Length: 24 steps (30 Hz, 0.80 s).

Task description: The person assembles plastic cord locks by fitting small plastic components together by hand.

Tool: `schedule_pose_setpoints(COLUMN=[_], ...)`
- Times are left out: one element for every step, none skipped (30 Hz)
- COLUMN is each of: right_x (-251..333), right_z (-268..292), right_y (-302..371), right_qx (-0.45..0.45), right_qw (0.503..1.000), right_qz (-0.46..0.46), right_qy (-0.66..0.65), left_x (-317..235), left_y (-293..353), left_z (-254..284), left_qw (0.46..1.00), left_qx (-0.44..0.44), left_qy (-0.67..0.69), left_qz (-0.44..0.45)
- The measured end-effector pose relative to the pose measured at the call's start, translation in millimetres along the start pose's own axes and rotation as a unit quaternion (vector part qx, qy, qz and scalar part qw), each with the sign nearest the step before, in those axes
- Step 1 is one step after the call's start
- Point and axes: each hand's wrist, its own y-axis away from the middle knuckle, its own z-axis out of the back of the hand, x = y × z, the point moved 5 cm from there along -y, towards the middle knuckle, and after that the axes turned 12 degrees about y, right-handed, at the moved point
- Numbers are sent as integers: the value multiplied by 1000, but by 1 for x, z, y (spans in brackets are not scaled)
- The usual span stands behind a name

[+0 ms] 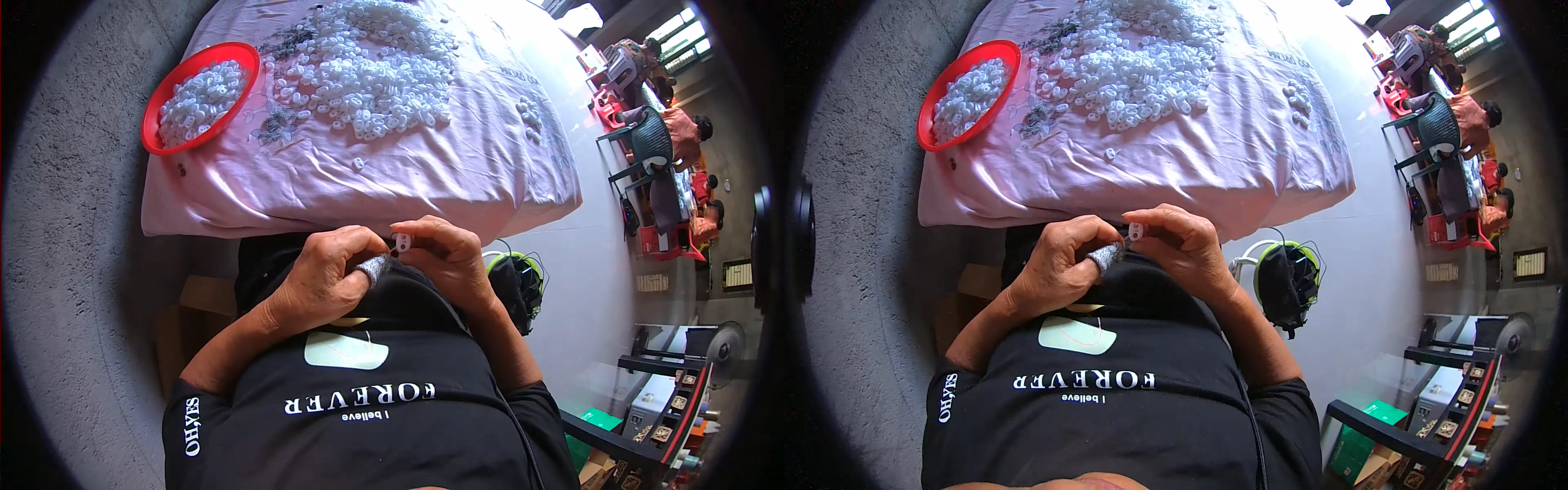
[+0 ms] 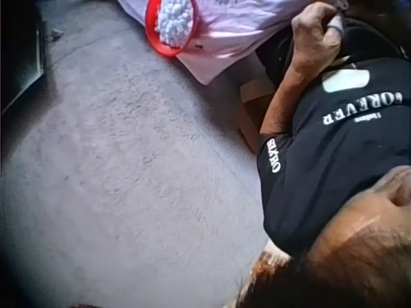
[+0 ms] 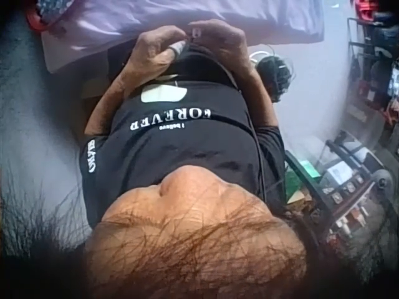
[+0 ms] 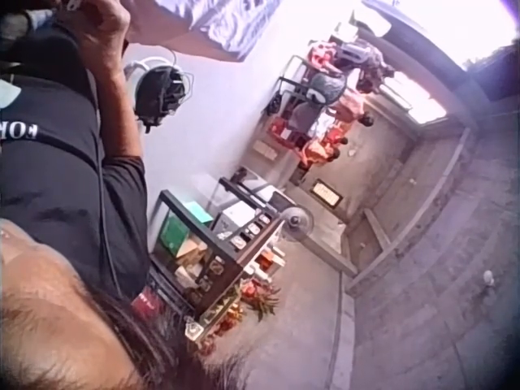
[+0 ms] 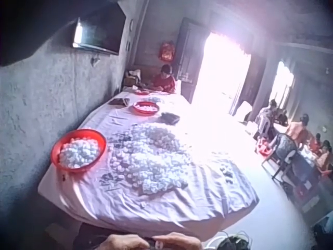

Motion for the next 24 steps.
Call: schedule_pose_setpoints(right_x=[0, -1, 0, 1, 1, 0, -1, -1, -1, 0, 0, 0, 0, 0, -1, -5, -7, -7, -8, -9, -10, -11, -13, -14], right_z=[0, 0, -1, -1, -2, -2, -1, 0, 0, 0, 0, 0, 0, -1, 0, -1, -2, -1, -1, -2, -1, -2, -2, -2], right_y=[0, 0, 0, 0, -1, 0, 0, 0, 0, 0, 0, 0, 0, 0, 0, 1, 1, 2, 3, 3, 3, 3, 4, 4], right_qx=[-1, -1, -1, -3, -5, -4, -9, -13, -13, -13, -13, -13, -10, -7, -6, 4, 13, 14, 13, 12, 12, 15, 18, 19], right_qw=[1000, 1000, 1000, 1000, 1000, 1000, 1000, 1000, 1000, 999, 999, 999, 998, 998, 998, 995, 991, 991, 988, 985, 985, 980, 975, 975], right_qz=[4, 7, 7, -3, -12, -12, -15, -17, -17, -22, -26, -26, -28, -29, -29, -44, -60, -60, -70, -81, -81, -85, -88, -88], right_qy=[3, 6, 6, -4, -15, -15, -19, -23, -23, -29, -34, -34, -48, -63, -63, -90, -117, -116, -135, -155, -154, -178, -202, -201], left_x=[2, 4, 4, 5, 6, 5, 4, 4, 4, 4, 4, 5, 6, 7, 7, 6, 5, 5, 3, 2, 1, 1, 3, 4], left_y=[0, 1, 1, 1, 1, 1, 1, 1, 1, 1, 1, 1, 2, 2, 2, 2, 1, 1, 1, 1, 1, 1, 1, 0], left_z=[0, 0, 0, -1, -1, -1, -1, -1, -1, 0, 0, 0, 0, -1, -1, -1, -2, -1, -1, -1, 1, 1, 1, 2], left_qw=[1000, 999, 999, 998, 997, 997, 995, 993, 993, 992, 992, 992, 992, 991, 991, 991, 991, 991, 990, 990, 990, 990, 990, 990], left_qx=[-2, -4, -3, -4, -4, -4, -10, -16, -16, -19, -21, -22, -19, -16, -17, -14, -11, -11, -13, -15, -15, -2, 11, 11], left_qy=[12, 24, 24, 35, 47, 47, 69, 91, 91, 92, 94, 94, 99, 105, 105, 107, 109, 109, 112, 115, 116, 105, 93, 94], left_qz=[21, 42, 43, 49, 56, 56, 68, 80, 80, 78, 77, 77, 81, 84, 84, 83, 82, 82, 84, 85, 85, 97, 108, 108])
